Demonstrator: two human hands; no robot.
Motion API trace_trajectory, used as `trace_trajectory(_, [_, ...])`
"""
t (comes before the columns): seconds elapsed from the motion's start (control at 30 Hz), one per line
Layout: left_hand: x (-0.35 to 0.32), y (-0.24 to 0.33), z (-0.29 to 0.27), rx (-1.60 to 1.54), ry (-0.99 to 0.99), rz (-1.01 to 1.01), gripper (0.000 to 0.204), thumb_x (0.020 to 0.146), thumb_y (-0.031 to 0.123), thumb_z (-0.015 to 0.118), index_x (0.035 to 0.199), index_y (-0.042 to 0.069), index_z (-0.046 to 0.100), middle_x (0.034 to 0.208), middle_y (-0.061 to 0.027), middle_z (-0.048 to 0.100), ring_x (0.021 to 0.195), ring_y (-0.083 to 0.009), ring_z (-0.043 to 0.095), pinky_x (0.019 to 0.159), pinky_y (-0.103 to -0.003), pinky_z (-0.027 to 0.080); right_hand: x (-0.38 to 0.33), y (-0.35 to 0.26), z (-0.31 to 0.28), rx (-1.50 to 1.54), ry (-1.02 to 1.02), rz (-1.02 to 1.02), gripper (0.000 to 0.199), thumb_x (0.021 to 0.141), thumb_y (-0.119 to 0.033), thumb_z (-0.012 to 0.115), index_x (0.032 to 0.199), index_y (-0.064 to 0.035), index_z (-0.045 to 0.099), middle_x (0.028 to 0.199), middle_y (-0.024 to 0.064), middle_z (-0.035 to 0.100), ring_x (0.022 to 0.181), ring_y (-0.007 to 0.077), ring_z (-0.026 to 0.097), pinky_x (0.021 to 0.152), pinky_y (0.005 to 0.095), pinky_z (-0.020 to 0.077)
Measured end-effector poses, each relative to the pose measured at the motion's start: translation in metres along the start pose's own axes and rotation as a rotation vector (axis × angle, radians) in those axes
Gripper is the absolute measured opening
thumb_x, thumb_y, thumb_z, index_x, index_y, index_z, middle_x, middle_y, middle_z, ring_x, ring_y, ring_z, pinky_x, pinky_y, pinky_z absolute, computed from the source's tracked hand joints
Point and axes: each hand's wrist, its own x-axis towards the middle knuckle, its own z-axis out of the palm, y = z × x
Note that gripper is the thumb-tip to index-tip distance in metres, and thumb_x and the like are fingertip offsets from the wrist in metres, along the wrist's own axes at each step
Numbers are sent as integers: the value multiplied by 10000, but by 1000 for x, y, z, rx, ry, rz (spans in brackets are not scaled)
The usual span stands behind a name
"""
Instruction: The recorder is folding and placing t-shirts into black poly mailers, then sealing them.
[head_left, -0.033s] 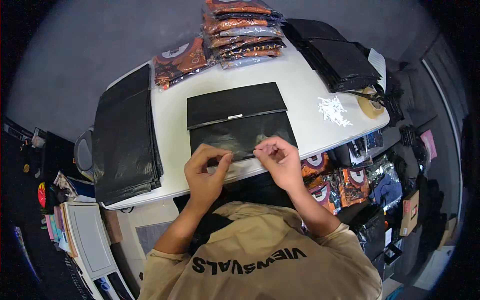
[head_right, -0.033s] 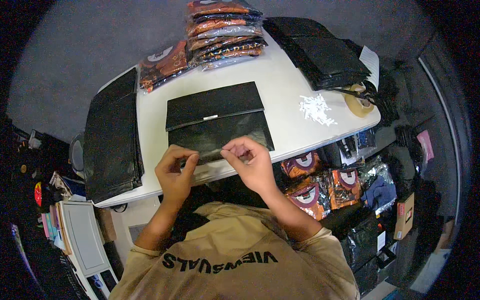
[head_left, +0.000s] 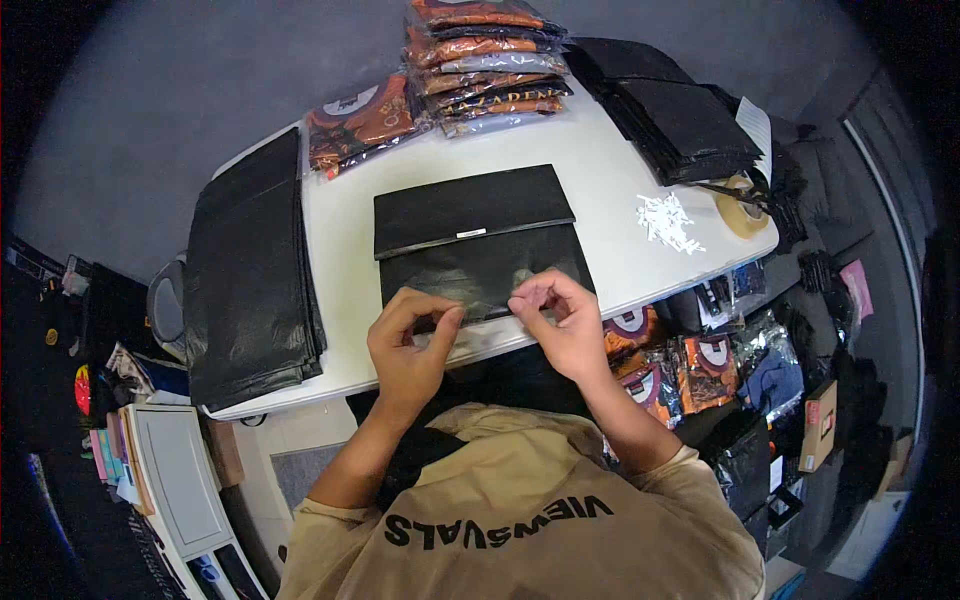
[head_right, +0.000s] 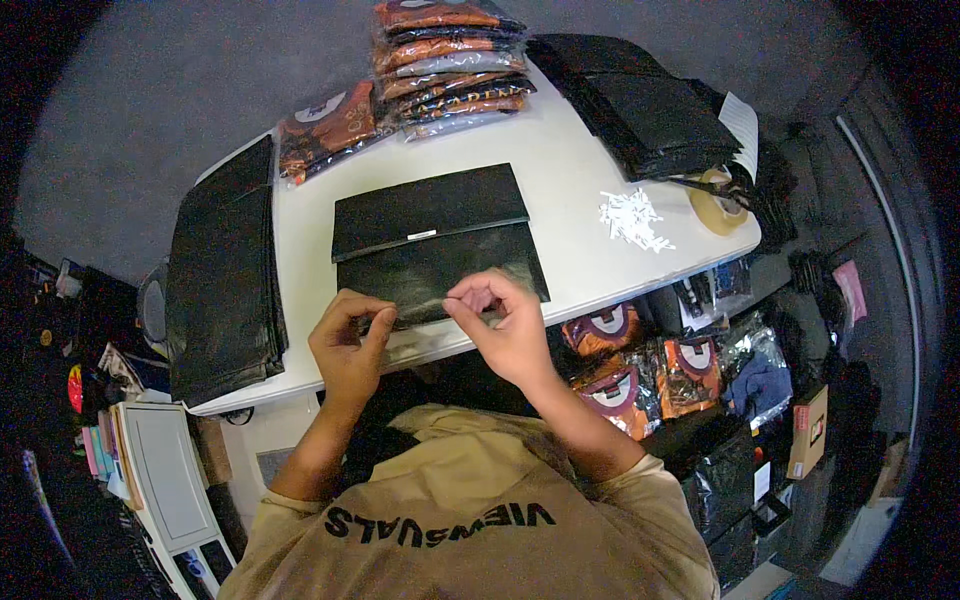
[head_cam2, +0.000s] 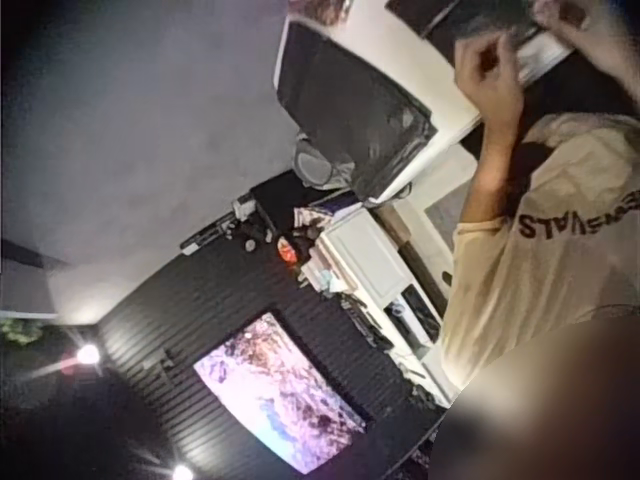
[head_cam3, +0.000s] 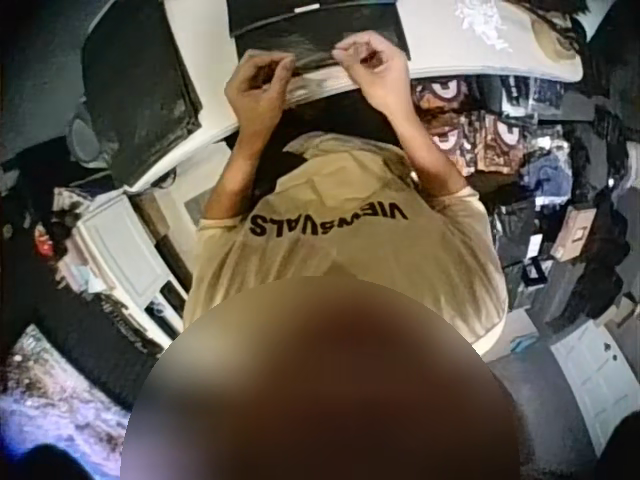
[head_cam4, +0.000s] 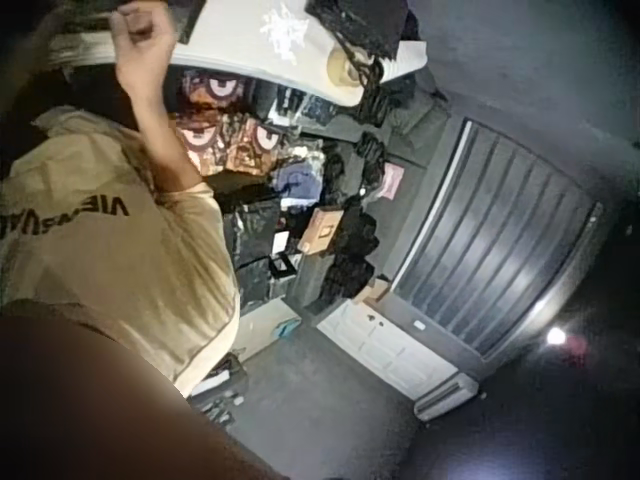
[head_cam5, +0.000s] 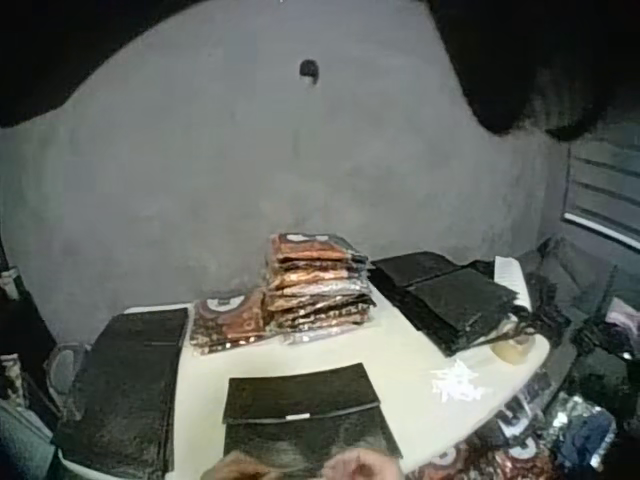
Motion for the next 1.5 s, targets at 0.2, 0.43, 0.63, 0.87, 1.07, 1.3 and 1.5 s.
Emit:
trace_trajectory(0.2, [5, -5, -11, 14, 34, -9, 59, 886, -25, 772, 928, -3, 736, 924, -59, 620, 848, -140, 582, 760, -263, 467, 16, -12, 4, -15, -134, -5, 272, 910, -54, 792, 1155, -5, 686, 1027, 68, 691, 890, 99, 636, 812, 248, 504])
trace_trajectory(0.43, [7, -9, -1, -32, 38, 23, 119, 851, -45, 795, 950, -21, 735, 985, -88, 645, 910, -154, 619, 799, -265, 493, 14, -6, 22, 154, -212, 177, 293, 935, 38, 737, 1213, 5, 651, 1050, 67, 707, 955, 96, 687, 830, 235, 547])
trace_trajectory(0.63, [3, -8, -3, -23, 19, 19, 125, 853, -79, 787, 955, -27, 736, 943, -79, 684, 853, -143, 649, 752, -251, 514, 14, -9, 17, -11, -198, 113, 176, 921, 11, 769, 1083, -10, 702, 880, 10, 700, 820, 67, 664, 756, 222, 532])
trace_trajectory(0.87, [68, -24, -33, 6, 226, 55, 48, 947, 30, 758, 971, -3, 734, 934, -36, 739, 846, -92, 672, 774, -237, 532, 90, -17, -12, -597, -210, -262, 165, 841, -60, 820, 994, -41, 764, 865, 50, 676, 807, 138, 642, 733, 287, 525])
trace_trajectory(1.07, [146, -47, -26, 27, 51, 75, 102, 933, 63, 782, 1012, 3, 756, 949, -35, 747, 843, -84, 669, 777, -243, 531, 136, 4, -16, -718, -359, -399, 188, 807, -102, 837, 987, -78, 791, 960, 83, 683, 960, 258, 647, 846, 373, 543])
trace_trajectory(1.3, [141, -74, -25, 166, -67, 29, 116, 912, 61, 794, 1003, 0, 757, 956, -39, 733, 866, -107, 666, 806, -259, 530, 138, 13, -15, -727, -411, -345, 176, 787, -173, 838, 938, -86, 809, 949, 118, 686, 969, 319, 626, 899, 426, 522])
trace_trajectory(1.5, [141, -78, -24, 92, -51, -35, 112, 909, 65, 796, 990, -3, 757, 965, -49, 747, 899, -122, 683, 843, -274, 536, 138, 17, -15, -721, -410, -325, 171, 777, -112, 856, 936, -81, 800, 923, 78, 688, 911, 267, 620, 859, 383, 506])
